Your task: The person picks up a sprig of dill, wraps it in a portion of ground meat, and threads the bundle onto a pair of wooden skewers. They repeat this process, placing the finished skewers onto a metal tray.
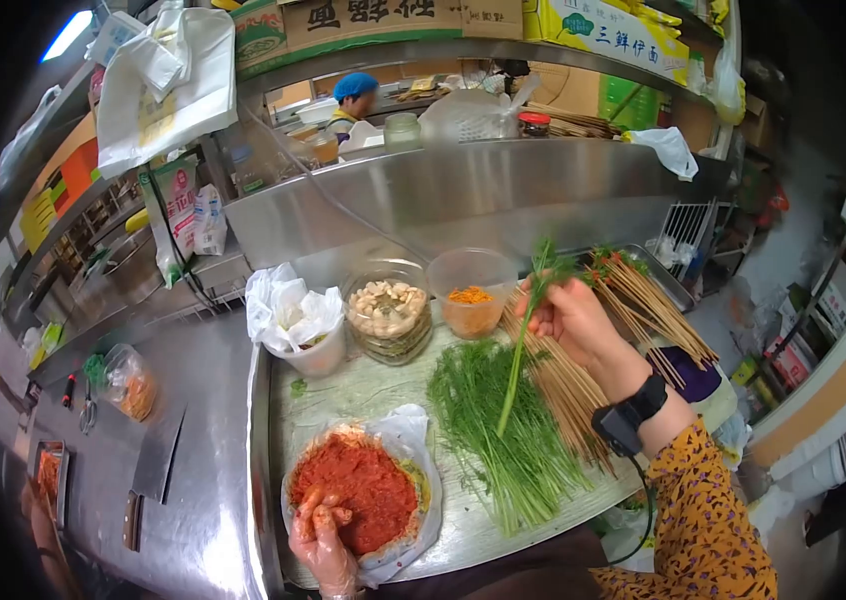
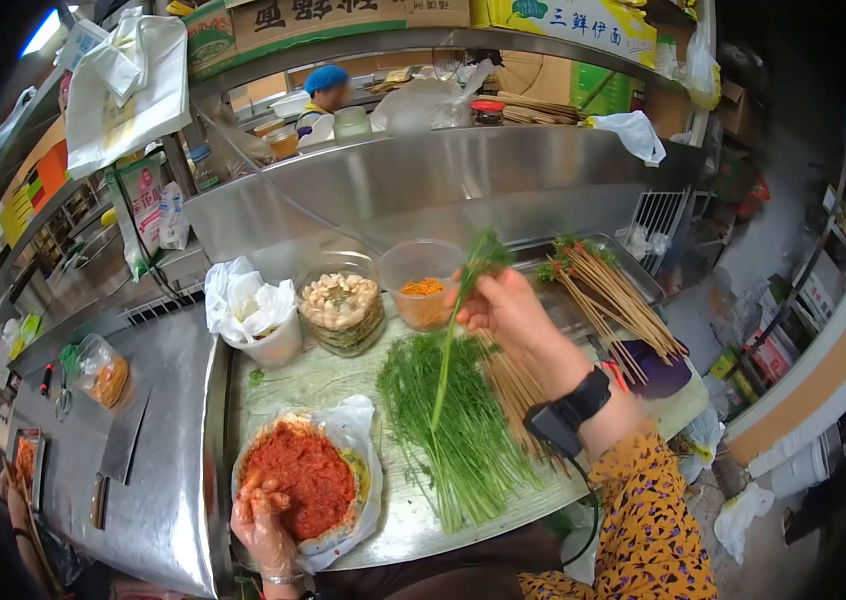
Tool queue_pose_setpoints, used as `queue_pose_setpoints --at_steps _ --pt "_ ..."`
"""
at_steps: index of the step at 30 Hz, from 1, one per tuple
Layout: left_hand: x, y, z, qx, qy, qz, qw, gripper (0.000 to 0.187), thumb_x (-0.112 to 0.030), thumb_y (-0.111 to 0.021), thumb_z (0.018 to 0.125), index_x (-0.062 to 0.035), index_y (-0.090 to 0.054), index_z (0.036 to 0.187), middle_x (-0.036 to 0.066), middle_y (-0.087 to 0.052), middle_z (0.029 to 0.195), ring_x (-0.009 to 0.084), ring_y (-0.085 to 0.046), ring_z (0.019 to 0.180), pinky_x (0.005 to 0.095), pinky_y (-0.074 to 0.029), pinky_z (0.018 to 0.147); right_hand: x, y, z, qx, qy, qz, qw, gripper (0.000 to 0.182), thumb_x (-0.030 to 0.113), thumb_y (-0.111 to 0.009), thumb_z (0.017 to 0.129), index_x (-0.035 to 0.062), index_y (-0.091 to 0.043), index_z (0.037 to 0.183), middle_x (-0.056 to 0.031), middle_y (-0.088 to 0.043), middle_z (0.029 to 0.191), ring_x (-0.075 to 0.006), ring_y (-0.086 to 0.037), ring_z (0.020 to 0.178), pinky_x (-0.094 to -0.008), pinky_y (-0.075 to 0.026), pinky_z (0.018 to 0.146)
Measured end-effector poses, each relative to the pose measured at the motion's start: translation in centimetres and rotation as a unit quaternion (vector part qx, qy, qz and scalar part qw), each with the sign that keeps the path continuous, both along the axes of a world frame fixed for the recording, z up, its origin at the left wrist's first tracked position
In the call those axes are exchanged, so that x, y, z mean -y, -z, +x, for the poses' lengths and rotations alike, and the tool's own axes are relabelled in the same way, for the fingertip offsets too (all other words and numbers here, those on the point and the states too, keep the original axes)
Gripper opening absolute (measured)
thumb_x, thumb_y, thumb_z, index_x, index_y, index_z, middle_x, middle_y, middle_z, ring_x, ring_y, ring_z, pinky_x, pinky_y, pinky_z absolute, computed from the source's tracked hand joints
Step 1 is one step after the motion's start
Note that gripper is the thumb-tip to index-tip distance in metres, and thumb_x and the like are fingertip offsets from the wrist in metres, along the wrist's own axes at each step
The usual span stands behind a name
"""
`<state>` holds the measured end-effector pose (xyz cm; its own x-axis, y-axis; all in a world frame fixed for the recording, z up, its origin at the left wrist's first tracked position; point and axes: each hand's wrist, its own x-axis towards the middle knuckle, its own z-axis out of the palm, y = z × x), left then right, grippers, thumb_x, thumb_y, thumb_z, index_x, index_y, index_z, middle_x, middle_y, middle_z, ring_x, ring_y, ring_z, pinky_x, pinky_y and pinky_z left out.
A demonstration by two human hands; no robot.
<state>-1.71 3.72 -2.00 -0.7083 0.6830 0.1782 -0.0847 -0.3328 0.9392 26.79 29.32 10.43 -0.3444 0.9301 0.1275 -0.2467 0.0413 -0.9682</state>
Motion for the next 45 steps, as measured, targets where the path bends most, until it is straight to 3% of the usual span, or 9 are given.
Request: queue_pose_setpoints --at_steps 7,9,16,19,21,28,32,34,45 --pt "-1.1 -6.9 2.8 -0.294 0.139 -0.091 0.941 0.024 -0.003 -0.062 0.078 0.0059 -0.065 0.1 0.011 -0.066 0.092 0.0154 -0.062 0.081 0.0265 -0.049 0.073 6.5 1.7 -4.4 -0.035 -0.164 -0.051 0.984 0.02 0.016 -0.04 0.096 0.0041 -0.053 0.105 -0.011 -0.065 0.091 -0.0116 -0.06 0.067 -0.0224 -0.05 0.061" --pt "-2.0 -6.8 4.6 -0.129 0.24 -0.078 0.959 0.029 -0.005 -0.062 0.081 0.0062 -0.062 0.107 0.011 -0.066 0.096 0.0147 -0.062 0.083 0.0269 -0.049 0.075 8.0 2.4 -5.7 -0.041 -0.191 -0.064 0.979 0.02 0.016 -0.04 0.096 0.004 -0.053 0.105 -0.0108 -0.065 0.092 -0.0118 -0.06 0.068 -0.0226 -0.05 0.061" --pt "-2.5 -5.3 5.6 -0.086 0.347 -0.183 0.916 0.025 -0.01 -0.058 0.088 0.0027 -0.062 0.109 0.002 -0.065 0.083 0.0048 -0.055 0.066 0.0183 -0.045 0.059 9.9 4.2 -6.4 -0.028 -0.214 -0.051 0.975 0.022 0.019 -0.045 0.096 0.002 -0.056 0.104 -0.0092 -0.065 0.09 -0.0116 -0.061 0.067 -0.0238 -0.05 0.061" --pt "-2.0 -5.8 4.9 0.051 0.312 -0.175 0.932 0.02 -0.012 -0.057 0.09 0.0004 -0.064 0.104 0.0 -0.064 0.078 0.0009 -0.048 0.058 0.0149 -0.037 0.05 9.6 3.5 -4.6 0.245 -0.179 0.114 0.946 0.018 0.017 -0.051 0.092 0.0024 -0.06 0.099 -0.0096 -0.064 0.088 -0.0154 -0.06 0.068 -0.0257 -0.049 0.06" --pt "-1.9 -6.2 4.7 0.045 0.311 -0.181 0.932 0.021 -0.013 -0.057 0.089 0.0013 -0.063 0.103 0.002 -0.064 0.078 0.0024 -0.048 0.058 0.0155 -0.037 0.051 10.2 2.6 -4.0 0.303 -0.06 0.517 0.798 0.013 0.011 -0.057 0.084 0.002 -0.061 0.093 -0.0082 -0.059 0.083 -0.0192 -0.059 0.07 -0.0282 -0.048 0.062" --pt "-1.8 -6.3 5.1 0.009 0.352 -0.172 0.92 0.019 -0.007 -0.055 0.088 0.0024 -0.063 0.102 0.001 -0.063 0.079 0.0016 -0.045 0.056 0.0156 -0.035 0.05 10.0 2.3 -6.4 0.305 -0.141 0.674 0.658 0.026 0.009 -0.064 0.071 0.0042 -0.063 0.097 -0.0076 -0.055 0.085 -0.0236 -0.058 0.078 -0.0304 -0.048 0.063" --pt "-1.6 -5.6 4.3 0.038 0.348 -0.157 0.924 0.018 -0.004 -0.055 0.086 0.0031 -0.062 0.101 0.0 -0.06 0.078 0.0016 -0.045 0.058 0.0161 -0.034 0.05 9.1 2.5 -7.1 0.237 -0.279 0.5 0.785 0.019 0.009 -0.067 0.076 0.0024 -0.065 0.093 -0.0057 -0.058 0.076 -0.0184 -0.06 0.068 -0.0277 -0.048 0.06" --pt "-1.9 -5.5 4.6 0.056 0.359 -0.151 0.919 0.017 -0.003 -0.055 0.085 0.0026 -0.062 0.099 -0.002 -0.058 0.075 0.0018 -0.045 0.058 0.0169 -0.034 0.05 9.7 1.8 -7.4 0.206 -0.41 0.117 0.881 0.013 0.012 -0.068 0.081 0.0001 -0.065 0.086 -0.0041 -0.062 0.07 -0.0117 -0.06 0.06 -0.0244 -0.048 0.057" --pt "-2.0 -6.5 5.0 -0.06 0.415 -0.209 0.883 0.012 -0.007 -0.063 0.084 0.0021 -0.065 0.091 -0.001 -0.058 0.078 0.0034 -0.05 0.062 0.0184 -0.039 0.053 10.4 2.9 -8.8 0.18 -0.366 0.169 0.898 0.01 0.009 -0.069 0.079 -0.0001 -0.064 0.08 -0.003 -0.062 0.07 -0.0088 -0.058 0.061 -0.0241 -0.046 0.056"
